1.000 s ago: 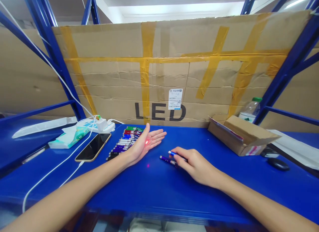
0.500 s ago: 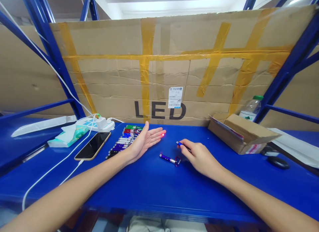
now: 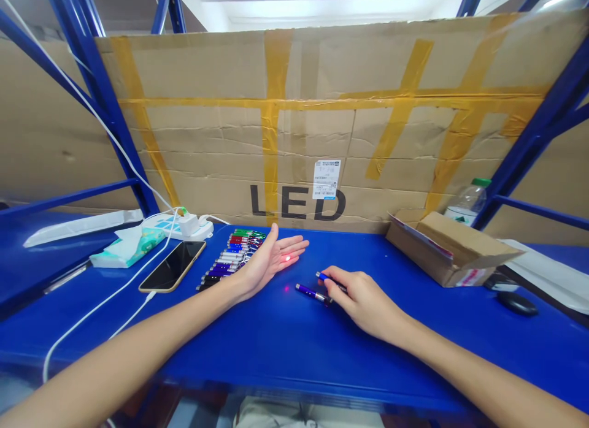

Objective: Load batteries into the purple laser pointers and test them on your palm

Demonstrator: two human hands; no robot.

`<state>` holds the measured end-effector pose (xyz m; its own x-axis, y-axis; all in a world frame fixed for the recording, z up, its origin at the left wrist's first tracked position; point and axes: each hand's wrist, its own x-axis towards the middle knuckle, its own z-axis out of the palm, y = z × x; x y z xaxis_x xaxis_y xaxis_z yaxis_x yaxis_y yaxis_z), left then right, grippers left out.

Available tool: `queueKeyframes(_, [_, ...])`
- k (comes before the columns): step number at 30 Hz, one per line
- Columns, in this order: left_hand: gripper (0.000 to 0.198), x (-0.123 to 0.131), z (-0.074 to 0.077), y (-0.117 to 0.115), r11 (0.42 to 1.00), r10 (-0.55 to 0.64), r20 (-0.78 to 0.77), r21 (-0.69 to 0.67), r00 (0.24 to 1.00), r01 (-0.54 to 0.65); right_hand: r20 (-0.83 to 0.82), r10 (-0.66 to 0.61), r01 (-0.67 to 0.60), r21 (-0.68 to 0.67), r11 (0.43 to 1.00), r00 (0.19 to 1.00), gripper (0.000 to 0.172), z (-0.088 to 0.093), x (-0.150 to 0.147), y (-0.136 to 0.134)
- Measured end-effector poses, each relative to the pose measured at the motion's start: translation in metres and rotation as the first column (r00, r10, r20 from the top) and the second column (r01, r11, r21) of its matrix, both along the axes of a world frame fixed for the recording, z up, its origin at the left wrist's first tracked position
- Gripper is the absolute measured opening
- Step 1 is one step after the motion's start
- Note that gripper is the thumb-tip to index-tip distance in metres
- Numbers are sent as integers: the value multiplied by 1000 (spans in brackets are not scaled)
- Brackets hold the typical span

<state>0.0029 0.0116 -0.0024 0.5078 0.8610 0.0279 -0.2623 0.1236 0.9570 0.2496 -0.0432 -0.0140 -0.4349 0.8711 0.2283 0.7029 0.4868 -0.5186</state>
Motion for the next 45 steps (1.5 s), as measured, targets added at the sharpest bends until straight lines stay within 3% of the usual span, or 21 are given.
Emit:
queueKeyframes(6, [90, 0, -1, -1, 1000, -5, -5, -14, 1000, 5, 1, -130, 130, 46, 990, 992, 34, 1, 1, 3])
queueKeyframes(11, [85, 0, -1, 0, 1000, -1, -7, -12, 1000, 1, -6, -46, 46, 17, 999, 999, 35, 1, -1, 1])
queueKeyframes(17, [86, -1, 0, 1, 1000, -4, -2, -6, 1000, 4, 0, -137, 137, 20, 990, 991, 34, 2, 0, 3])
queueKeyframes(22, [87, -1, -2, 0, 1000, -3, -16, -12, 1000, 3, 16, -74, 74, 5, 997, 997, 33, 1, -2, 2])
queueKeyframes(27, [90, 0, -2, 0, 1000, -19, -23, -2, 1000, 19, 8, -101, 100, 5, 995, 995, 33, 2, -2, 2])
queueKeyframes(33, [91, 0, 0, 1, 1000, 10, -12, -8, 1000, -10, -24, 7, -8, -48, 999, 1000, 33, 2, -5, -3])
queueKeyframes(39, [90, 0, -2, 2, 1000, 8, 4, -17, 1000, -8, -40, 28, -29, -34, 999, 999, 32, 4, -5, -5])
queueKeyframes(45, [93, 1, -3, 4, 1000, -17, -4, -9, 1000, 17, -17, 243, -244, -47, 969, 970, 33, 11, -4, -15])
